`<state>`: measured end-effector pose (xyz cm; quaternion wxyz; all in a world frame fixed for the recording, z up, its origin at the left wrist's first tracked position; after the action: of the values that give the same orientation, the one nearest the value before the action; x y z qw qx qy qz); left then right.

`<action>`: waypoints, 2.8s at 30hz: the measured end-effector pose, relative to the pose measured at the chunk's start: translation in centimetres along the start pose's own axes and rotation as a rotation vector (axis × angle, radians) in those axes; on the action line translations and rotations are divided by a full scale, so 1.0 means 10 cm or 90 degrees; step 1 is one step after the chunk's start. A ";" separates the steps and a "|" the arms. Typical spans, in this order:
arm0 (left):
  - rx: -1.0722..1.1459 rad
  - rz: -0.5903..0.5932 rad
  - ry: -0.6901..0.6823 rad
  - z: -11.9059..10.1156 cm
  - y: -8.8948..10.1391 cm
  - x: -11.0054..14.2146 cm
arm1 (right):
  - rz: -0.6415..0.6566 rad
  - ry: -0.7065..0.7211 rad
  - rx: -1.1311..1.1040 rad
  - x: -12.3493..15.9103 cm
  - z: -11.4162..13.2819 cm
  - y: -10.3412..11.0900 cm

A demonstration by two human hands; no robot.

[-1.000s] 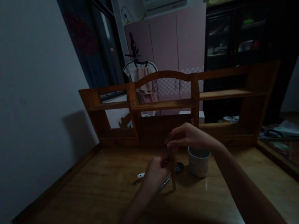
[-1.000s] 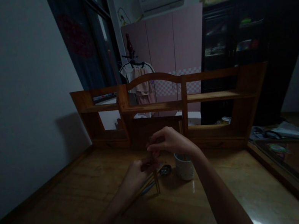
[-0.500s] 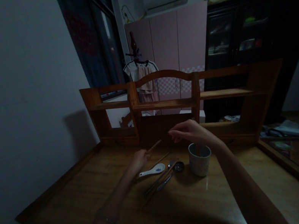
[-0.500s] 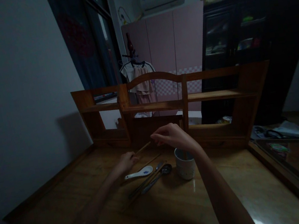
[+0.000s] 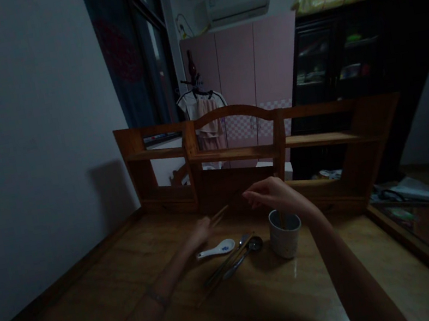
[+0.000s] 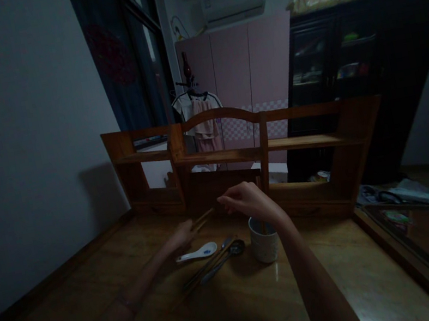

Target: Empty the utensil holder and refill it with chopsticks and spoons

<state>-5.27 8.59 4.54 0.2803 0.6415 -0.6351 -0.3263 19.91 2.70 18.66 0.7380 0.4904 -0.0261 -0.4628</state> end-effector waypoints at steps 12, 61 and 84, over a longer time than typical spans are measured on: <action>0.562 0.087 -0.277 -1.13 0.33 0.85 | -0.034 0.012 -0.246 -0.16 0.09 -0.16; 0.567 0.323 -0.319 -0.91 -0.27 0.97 | 0.167 -0.002 -0.167 -0.01 0.15 -0.27; 0.587 0.318 -0.316 -0.92 -0.29 0.99 | 0.166 0.015 -0.105 -0.01 0.16 -0.27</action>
<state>3.52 -1.70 7.50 -0.1171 0.4320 -0.8906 -0.0807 17.32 1.41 17.48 0.8299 0.4259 -0.0424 -0.3579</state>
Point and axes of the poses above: each hand's wrist, its own x-axis away from the middle knuckle, its own y-axis out of the back of the hand, z = x × y, the point moved 4 cm from there along -x, towards the middle knuckle, and after that the axes turned 10 degrees about x, right-handed, at the moved point
